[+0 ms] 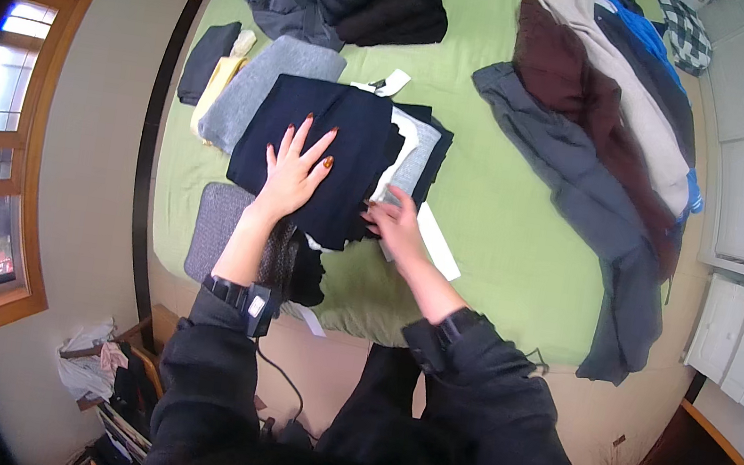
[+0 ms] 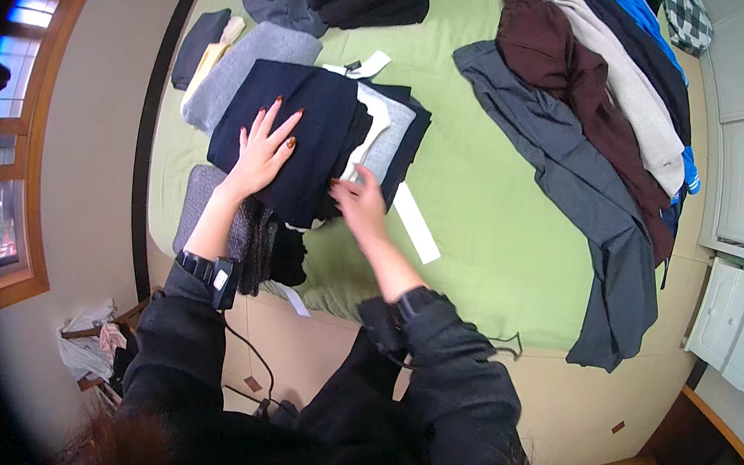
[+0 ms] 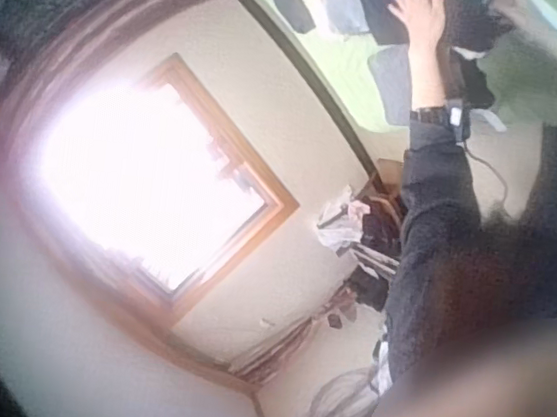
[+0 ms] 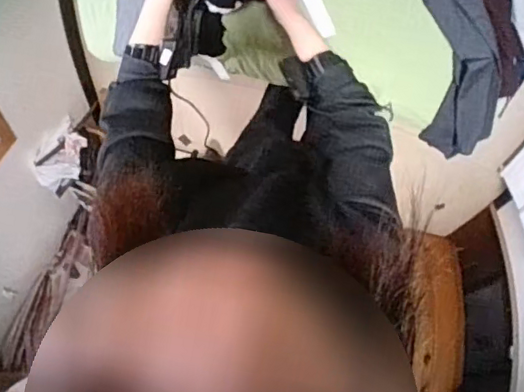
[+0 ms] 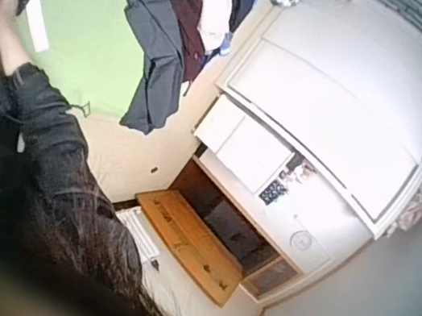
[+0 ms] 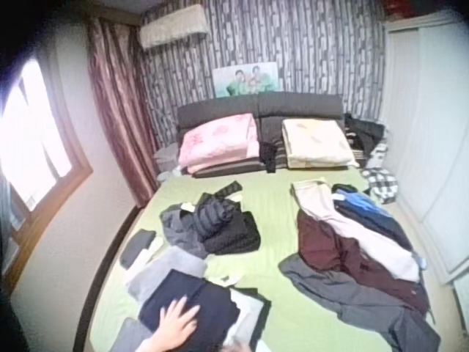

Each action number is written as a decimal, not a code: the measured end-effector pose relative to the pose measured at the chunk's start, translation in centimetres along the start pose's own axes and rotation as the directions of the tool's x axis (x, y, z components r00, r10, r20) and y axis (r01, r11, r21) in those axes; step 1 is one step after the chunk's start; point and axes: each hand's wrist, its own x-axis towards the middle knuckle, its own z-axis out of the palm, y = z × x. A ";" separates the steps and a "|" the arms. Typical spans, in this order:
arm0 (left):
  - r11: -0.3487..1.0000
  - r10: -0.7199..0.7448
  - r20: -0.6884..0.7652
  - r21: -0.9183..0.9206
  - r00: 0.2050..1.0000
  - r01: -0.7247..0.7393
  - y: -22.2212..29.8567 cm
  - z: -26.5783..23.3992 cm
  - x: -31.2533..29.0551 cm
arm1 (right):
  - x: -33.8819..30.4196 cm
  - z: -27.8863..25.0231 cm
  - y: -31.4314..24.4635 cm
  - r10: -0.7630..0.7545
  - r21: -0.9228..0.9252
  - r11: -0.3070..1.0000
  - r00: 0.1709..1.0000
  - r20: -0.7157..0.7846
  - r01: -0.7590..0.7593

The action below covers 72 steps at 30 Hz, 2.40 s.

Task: The person folds several garments on a bed, including a dark blue top, a gray jacket, and a black plaid skirt. They smooth and align each item before folding it into a compact shape and placing it on a growing stack.

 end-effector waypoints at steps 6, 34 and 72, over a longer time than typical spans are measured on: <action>0.999 0.025 0.190 -0.042 0.981 -0.017 3.5 -4.2 2.3 | 0.2 -17.6 3.2 0.048 -0.540 0.787 0.903 -0.427 -0.297; 0.772 -0.192 0.017 0.620 0.981 0.140 6.2 12.0 40.4 | 27.3 -41.4 -5.8 0.274 -0.235 0.839 0.755 -0.596 -0.491; 0.981 -0.023 -0.433 -0.182 0.901 -0.062 2.7 11.3 44.8 | 26.1 -44.8 -5.0 0.341 -0.376 0.683 0.729 -0.594 -0.626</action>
